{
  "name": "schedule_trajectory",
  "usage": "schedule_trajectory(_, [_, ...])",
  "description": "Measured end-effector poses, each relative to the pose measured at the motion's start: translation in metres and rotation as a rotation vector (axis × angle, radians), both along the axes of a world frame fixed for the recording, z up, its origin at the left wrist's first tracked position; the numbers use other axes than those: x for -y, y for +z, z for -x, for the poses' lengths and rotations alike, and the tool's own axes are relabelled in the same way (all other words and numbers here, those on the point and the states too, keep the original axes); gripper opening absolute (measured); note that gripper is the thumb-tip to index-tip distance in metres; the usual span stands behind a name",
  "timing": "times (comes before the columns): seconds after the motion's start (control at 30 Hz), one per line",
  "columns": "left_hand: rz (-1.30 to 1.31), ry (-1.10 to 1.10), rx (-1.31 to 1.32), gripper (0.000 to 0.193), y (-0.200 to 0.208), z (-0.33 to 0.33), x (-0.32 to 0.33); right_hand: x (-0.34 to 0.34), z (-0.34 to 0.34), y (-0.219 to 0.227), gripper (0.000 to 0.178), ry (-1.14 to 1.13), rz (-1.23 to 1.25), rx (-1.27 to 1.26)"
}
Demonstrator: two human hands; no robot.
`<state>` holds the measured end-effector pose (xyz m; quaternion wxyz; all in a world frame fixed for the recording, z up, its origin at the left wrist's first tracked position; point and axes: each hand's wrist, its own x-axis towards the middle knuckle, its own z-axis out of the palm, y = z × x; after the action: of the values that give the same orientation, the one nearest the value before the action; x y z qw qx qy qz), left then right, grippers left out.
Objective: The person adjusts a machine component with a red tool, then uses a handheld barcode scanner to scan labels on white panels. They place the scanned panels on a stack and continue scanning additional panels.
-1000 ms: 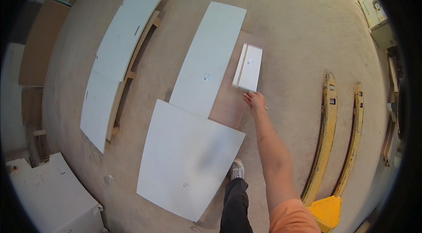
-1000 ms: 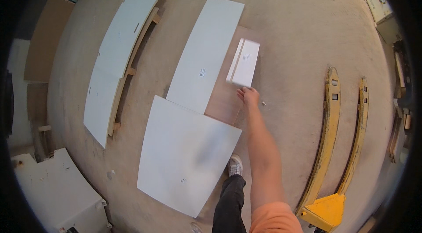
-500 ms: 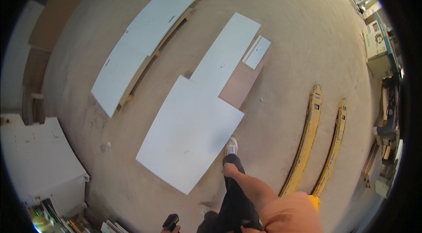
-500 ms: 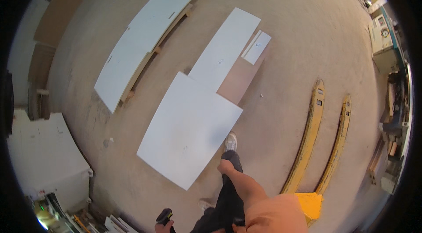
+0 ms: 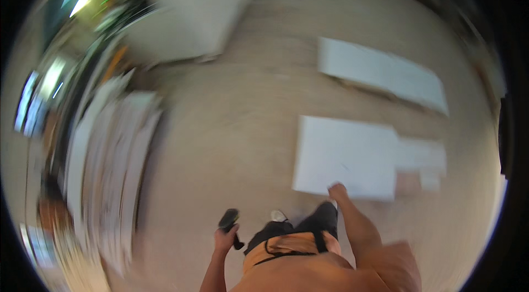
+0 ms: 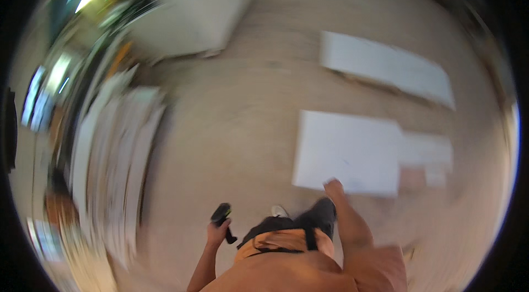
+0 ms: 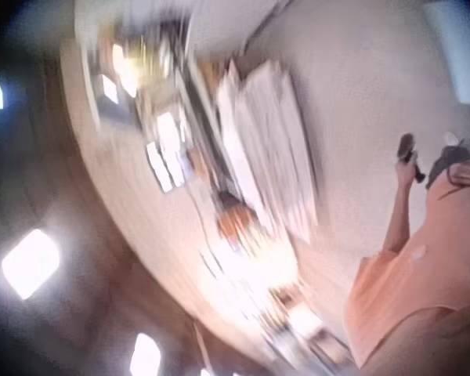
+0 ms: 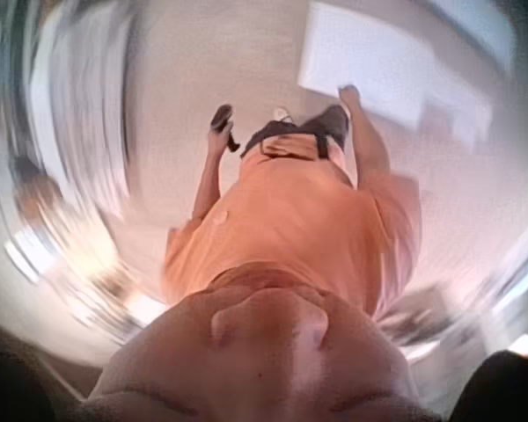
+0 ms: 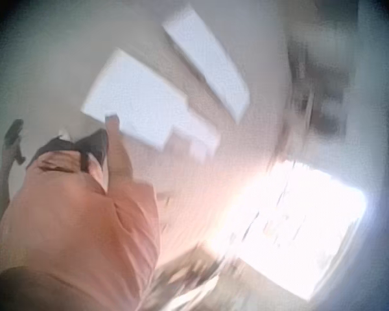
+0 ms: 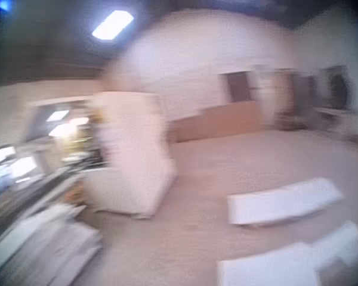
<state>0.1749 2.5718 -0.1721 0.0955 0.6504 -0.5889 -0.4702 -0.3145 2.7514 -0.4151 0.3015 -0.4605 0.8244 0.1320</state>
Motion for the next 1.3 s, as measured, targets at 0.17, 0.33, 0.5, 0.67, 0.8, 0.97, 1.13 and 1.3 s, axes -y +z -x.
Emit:
schedule_trajectory(0.17, [-0.057, 0.419, -0.027, 0.057, -0.006, -0.055, 0.063, 0.216, -0.075, 0.089, 0.033, -0.174, 0.502, 0.681])
schedule_trajectory(0.33, [-0.111, 0.371, 0.048, 0.061, -0.024, -0.078, 0.136, 0.344, -0.108, 0.080, 0.021, -0.275, 0.326, 0.724])
schedule_trajectory(0.5, [-0.129, 0.448, 0.048, 0.058, -0.033, -0.085, 0.267, 0.445, -0.087, 0.024, 0.015, -0.565, -0.088, 0.643])
schedule_trajectory(0.67, [-0.112, 0.590, 0.163, 0.049, 0.006, -0.135, 0.422, 0.572, -0.115, 0.014, 0.011, -0.485, -0.218, 0.688])
schedule_trajectory(0.8, [0.087, 0.813, 0.036, 0.042, 0.042, -0.162, 0.530, 0.761, -0.168, 0.032, 0.016, -0.241, -0.157, 0.682])
schedule_trajectory(0.97, [0.171, 1.041, -0.220, 0.032, 0.041, -0.200, 0.643, 0.990, -0.274, 0.077, 0.013, -0.098, 0.100, 0.871])
schedule_trajectory(1.13, [0.251, 1.184, -0.444, 0.032, 0.018, -0.278, 0.787, 1.125, -0.360, 0.087, 0.015, 0.008, 0.216, 0.994])
schedule_trajectory(1.3, [0.378, 1.300, -0.534, 0.036, 0.022, -0.406, 0.970, 1.200, -0.378, 0.081, 0.019, 0.049, -0.009, 0.706])
